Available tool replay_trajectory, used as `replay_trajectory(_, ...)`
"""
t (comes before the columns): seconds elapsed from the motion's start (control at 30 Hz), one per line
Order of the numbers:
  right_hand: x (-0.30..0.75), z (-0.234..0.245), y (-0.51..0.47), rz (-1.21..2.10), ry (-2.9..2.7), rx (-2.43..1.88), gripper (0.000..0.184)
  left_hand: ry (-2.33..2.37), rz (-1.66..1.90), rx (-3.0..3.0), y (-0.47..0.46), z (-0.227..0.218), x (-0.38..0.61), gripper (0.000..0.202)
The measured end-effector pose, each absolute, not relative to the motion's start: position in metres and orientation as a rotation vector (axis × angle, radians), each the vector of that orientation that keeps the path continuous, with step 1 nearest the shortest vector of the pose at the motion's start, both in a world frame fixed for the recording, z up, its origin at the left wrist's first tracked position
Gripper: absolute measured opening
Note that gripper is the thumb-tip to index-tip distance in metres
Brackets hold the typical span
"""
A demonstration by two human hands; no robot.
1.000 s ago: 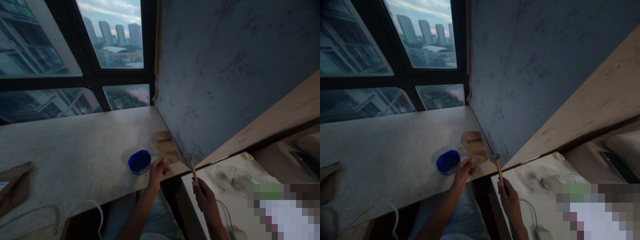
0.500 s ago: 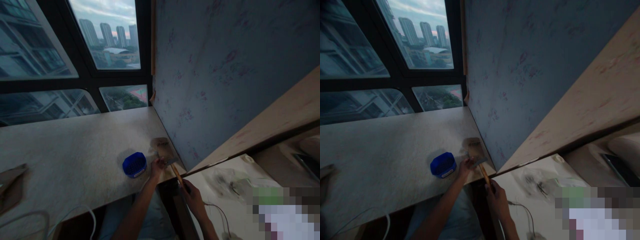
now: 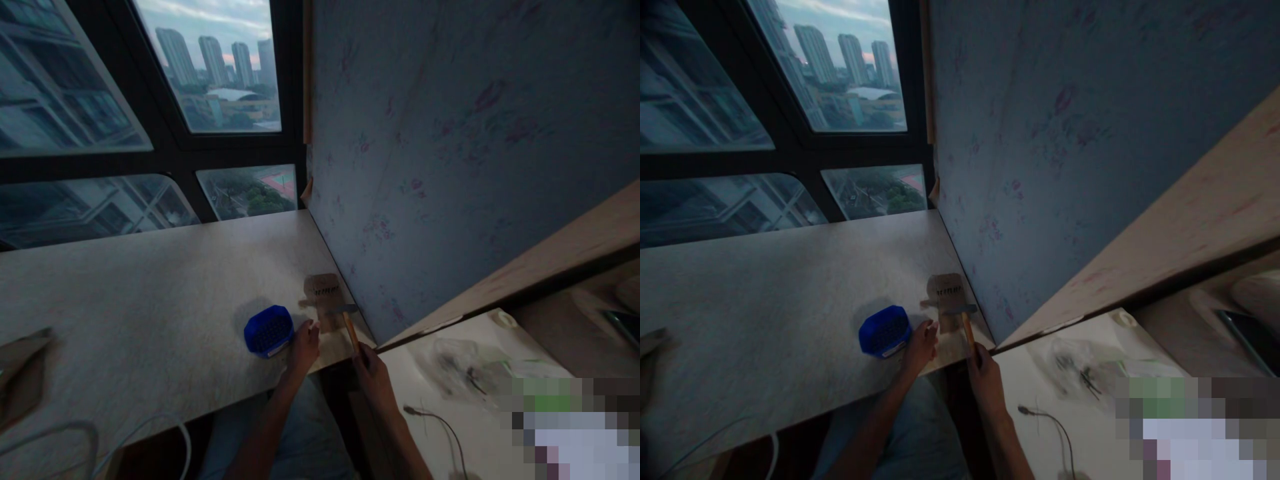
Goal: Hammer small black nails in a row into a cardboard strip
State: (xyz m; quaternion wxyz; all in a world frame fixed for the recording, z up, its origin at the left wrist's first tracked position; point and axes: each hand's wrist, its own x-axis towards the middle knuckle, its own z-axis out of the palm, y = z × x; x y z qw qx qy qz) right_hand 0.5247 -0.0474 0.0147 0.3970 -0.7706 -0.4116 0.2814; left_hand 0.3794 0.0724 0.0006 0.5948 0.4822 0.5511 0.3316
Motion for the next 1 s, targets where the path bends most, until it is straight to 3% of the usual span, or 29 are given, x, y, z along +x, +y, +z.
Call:
replay_trajectory(0.37,0.503,0.002,-0.008,0.565,-1.239,-2.128,0.032,1.252,0.72,1.277,0.051,-0.011,0.376,0.043)
replay_trajectory(0.67,0.494,-0.001,-0.005,0.367,-1.313,-2.301,0.038,1.198,0.746,1.235,0.047,-0.01,0.369,0.039)
replay_trajectory(1.0,0.493,0.01,-0.006,0.286,-1.412,-2.353,0.031,1.142,0.704,1.241,0.034,0.003,0.36,0.038)
